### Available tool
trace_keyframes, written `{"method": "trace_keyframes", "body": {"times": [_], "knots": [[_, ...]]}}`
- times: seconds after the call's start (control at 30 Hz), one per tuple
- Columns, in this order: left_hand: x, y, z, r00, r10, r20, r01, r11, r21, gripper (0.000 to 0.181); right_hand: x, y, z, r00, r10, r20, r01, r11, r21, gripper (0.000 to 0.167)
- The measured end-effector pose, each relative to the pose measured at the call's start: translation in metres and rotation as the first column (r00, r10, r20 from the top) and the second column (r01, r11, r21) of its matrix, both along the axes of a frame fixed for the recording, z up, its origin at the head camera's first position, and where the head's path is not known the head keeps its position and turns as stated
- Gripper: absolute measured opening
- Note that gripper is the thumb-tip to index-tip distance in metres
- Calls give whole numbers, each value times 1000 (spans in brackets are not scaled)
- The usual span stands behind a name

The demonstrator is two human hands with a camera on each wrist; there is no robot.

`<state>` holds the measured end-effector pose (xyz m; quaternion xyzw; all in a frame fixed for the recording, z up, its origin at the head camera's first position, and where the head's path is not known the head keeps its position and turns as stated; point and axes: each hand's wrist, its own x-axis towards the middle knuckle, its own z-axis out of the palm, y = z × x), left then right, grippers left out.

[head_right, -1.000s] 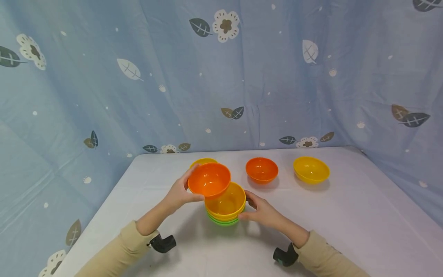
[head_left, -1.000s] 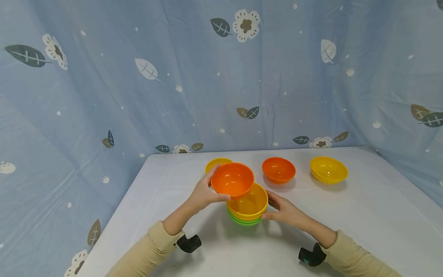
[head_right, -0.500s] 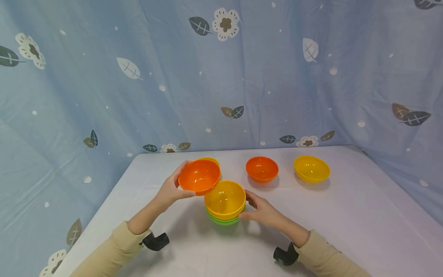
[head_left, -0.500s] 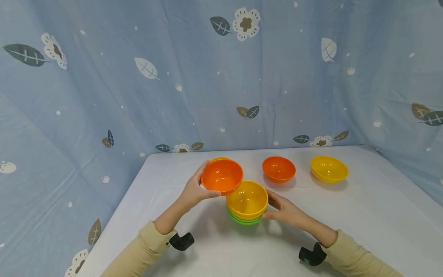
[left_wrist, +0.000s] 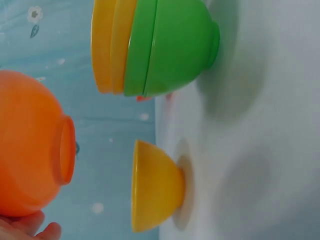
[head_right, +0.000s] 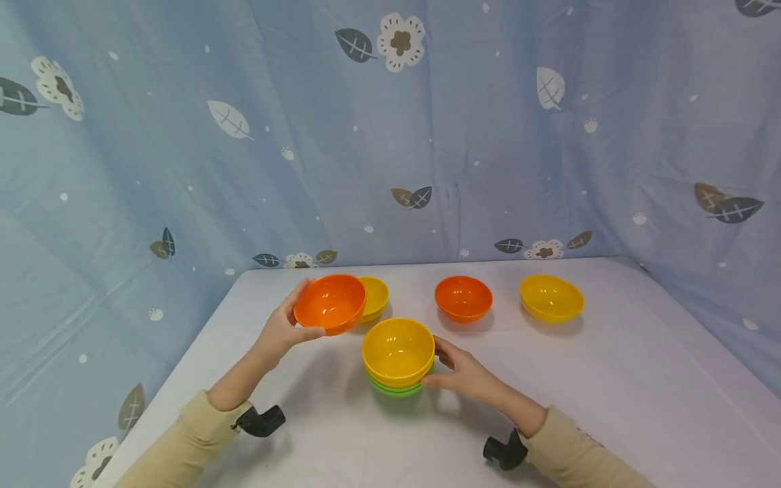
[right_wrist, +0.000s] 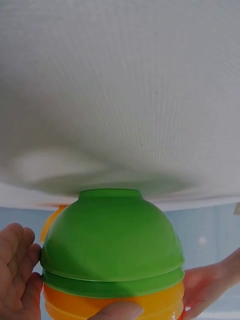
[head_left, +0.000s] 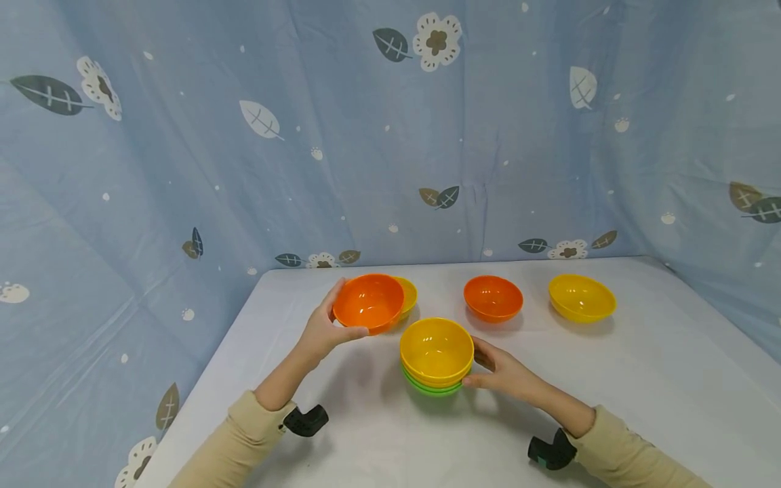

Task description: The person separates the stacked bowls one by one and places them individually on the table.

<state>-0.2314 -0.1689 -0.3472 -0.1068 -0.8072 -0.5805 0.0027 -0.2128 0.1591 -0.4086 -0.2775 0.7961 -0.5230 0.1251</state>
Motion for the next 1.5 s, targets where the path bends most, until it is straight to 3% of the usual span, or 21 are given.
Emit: {"method": "trace_keyframes", "body": {"times": [0.6, 1.13, 1.5], "knots": [[-3, -18, 0, 997, 70, 38, -71, 997, 10, 97, -1, 1, -2, 999, -26, 19, 26, 999, 21, 80], [-7, -31, -6, 990, 123, 69, -125, 992, 21, 99, -1, 2, -2, 998, -32, 49, 30, 999, 28, 81], [-8, -41, -13, 985, 150, 80, -154, 987, 49, 98, -1, 2, -2, 999, -33, 26, 32, 999, 44, 81]]}}
